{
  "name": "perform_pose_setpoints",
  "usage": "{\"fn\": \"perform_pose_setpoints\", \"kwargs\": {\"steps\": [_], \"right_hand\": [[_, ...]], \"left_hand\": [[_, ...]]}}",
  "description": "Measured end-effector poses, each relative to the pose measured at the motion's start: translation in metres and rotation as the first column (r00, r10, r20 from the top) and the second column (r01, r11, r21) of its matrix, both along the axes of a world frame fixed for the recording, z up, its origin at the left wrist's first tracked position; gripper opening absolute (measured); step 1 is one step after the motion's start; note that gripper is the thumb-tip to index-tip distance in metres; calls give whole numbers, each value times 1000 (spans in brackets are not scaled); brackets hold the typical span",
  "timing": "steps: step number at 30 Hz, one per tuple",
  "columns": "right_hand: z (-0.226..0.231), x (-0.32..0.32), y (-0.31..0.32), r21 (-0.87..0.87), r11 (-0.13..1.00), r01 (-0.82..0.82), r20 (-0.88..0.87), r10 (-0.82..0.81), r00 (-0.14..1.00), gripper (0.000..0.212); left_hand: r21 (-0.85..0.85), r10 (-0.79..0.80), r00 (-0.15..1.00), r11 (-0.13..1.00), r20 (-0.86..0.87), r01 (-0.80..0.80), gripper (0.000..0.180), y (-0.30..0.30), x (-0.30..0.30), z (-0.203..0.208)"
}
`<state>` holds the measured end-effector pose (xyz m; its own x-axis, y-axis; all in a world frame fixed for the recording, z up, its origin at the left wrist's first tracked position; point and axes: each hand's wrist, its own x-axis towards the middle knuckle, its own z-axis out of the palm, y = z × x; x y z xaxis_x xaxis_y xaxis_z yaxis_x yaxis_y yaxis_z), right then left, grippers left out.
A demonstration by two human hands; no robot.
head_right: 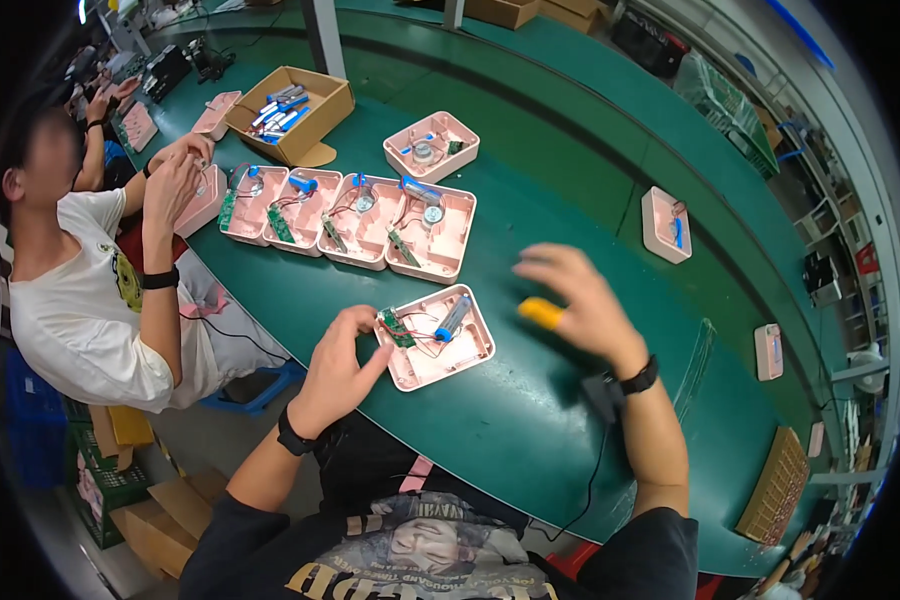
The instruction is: The person assembles electronic devices by placing a circuit board into a pink plastic housing, connecting a battery, and pressing the components into place. Once assembled, the units are placed onto the green workbench to the side.
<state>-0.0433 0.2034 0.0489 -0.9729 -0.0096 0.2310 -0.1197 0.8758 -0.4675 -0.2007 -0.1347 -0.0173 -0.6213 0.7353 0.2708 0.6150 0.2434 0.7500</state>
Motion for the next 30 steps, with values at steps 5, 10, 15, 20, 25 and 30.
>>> {"fn": "perform_pose_setpoints", "kwargs": {"steps": [5,10,15,20,25,30], "right_hand": [[1,-33,-62,22,966,-259,9,259,966,44],[-4,-36,-63,-190,940,-281,-34,280,959,37],[-9,-39,-50,-276,961,-30,83,55,995,40],[-24,-37,-39,-36,998,-48,111,51,993,42],[-12,-53,-51,-79,973,-215,-189,198,962,43],[-26,-49,-66,-62,931,-360,-175,345,922,46]], "left_hand": [[41,66,996,997,51,-69,34,15,-6,4],[204,96,990,972,99,-114,27,27,0,-2],[175,140,973,969,182,-173,24,24,-5,-1],[143,134,955,974,265,-176,25,40,-9,8],[113,-50,850,993,525,-12,36,43,-30,6],[120,-227,781,974,582,193,48,55,-33,9]]}}
